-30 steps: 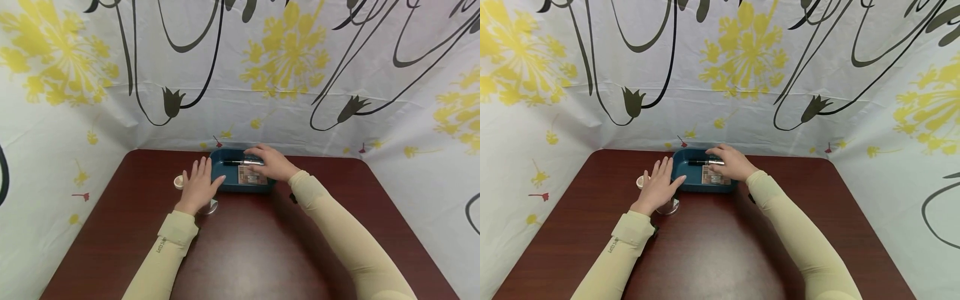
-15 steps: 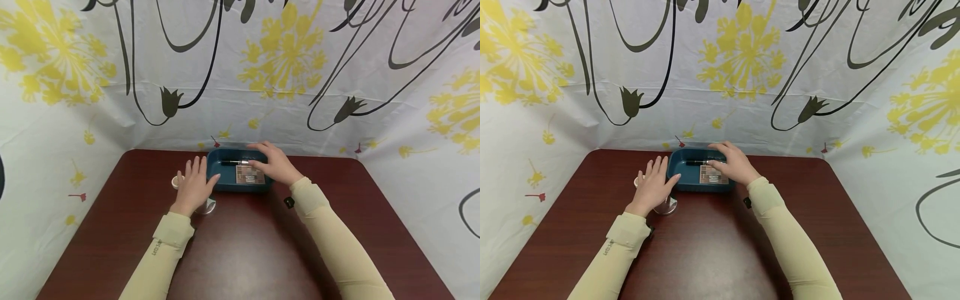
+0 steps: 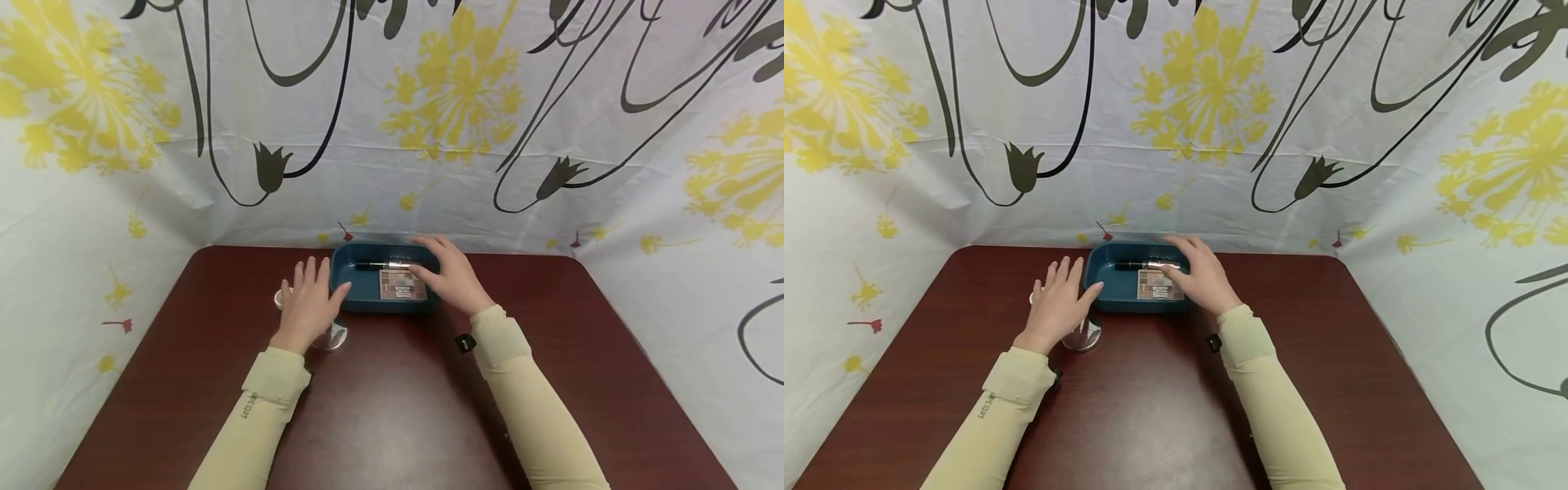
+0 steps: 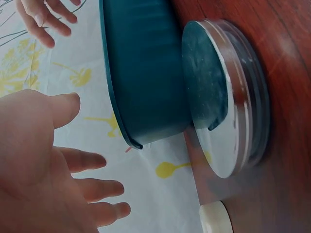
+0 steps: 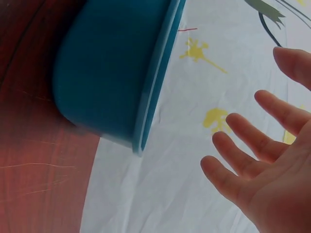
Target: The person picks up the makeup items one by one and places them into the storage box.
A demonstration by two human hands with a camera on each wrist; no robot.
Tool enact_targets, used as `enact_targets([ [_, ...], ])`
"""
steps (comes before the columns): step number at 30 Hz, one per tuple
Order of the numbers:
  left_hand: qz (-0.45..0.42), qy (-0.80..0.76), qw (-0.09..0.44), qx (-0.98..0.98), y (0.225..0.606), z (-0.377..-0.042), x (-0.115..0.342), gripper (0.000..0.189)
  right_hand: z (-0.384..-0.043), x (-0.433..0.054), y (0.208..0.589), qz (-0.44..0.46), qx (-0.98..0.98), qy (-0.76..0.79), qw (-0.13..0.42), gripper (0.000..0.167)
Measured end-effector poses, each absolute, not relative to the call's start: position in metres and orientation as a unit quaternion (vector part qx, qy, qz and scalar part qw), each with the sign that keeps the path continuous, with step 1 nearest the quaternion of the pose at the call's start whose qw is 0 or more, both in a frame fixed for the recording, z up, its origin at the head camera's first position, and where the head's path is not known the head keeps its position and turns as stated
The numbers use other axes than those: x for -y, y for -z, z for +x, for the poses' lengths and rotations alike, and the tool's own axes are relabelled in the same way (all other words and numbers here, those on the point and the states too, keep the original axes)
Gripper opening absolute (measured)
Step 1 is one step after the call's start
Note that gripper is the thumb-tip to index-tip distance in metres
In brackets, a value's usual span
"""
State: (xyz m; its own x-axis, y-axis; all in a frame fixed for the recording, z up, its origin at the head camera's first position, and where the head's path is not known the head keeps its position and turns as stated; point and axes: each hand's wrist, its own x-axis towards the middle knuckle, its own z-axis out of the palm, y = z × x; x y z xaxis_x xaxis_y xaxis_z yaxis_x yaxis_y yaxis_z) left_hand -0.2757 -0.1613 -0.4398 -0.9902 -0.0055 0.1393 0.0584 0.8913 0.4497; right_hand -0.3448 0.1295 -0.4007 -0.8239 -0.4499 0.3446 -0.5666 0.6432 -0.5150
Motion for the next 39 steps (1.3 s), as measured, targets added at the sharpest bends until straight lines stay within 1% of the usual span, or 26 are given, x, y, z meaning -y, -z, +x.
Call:
enact_targets([
  [7,-0.007,0.226,0.066,0.972,0.441,-0.273,0.166,0.078,-0.344,-0.133,0.412,0.245,0.914,-0.311,0.091,0.062],
  [17,-0.012,0.203,0.081,0.976,0.443,-0.269,0.175,0.071,-0.348,-0.136,0.43,0.219,0.928,-0.299,0.046,0.079],
  [25,-0.018,0.183,0.084,0.979,0.451,-0.264,0.179,0.069,-0.351,-0.136,0.439,0.202,0.934,-0.294,0.008,0.096],
  [33,-0.022,0.178,0.069,0.981,0.457,-0.26,0.182,0.071,-0.354,-0.136,0.448,0.189,0.938,-0.292,-0.005,0.103],
  [39,-0.032,0.159,0.071,0.984,0.463,-0.258,0.181,0.073,-0.356,-0.136,0.456,0.182,0.936,-0.302,-0.022,0.106],
])
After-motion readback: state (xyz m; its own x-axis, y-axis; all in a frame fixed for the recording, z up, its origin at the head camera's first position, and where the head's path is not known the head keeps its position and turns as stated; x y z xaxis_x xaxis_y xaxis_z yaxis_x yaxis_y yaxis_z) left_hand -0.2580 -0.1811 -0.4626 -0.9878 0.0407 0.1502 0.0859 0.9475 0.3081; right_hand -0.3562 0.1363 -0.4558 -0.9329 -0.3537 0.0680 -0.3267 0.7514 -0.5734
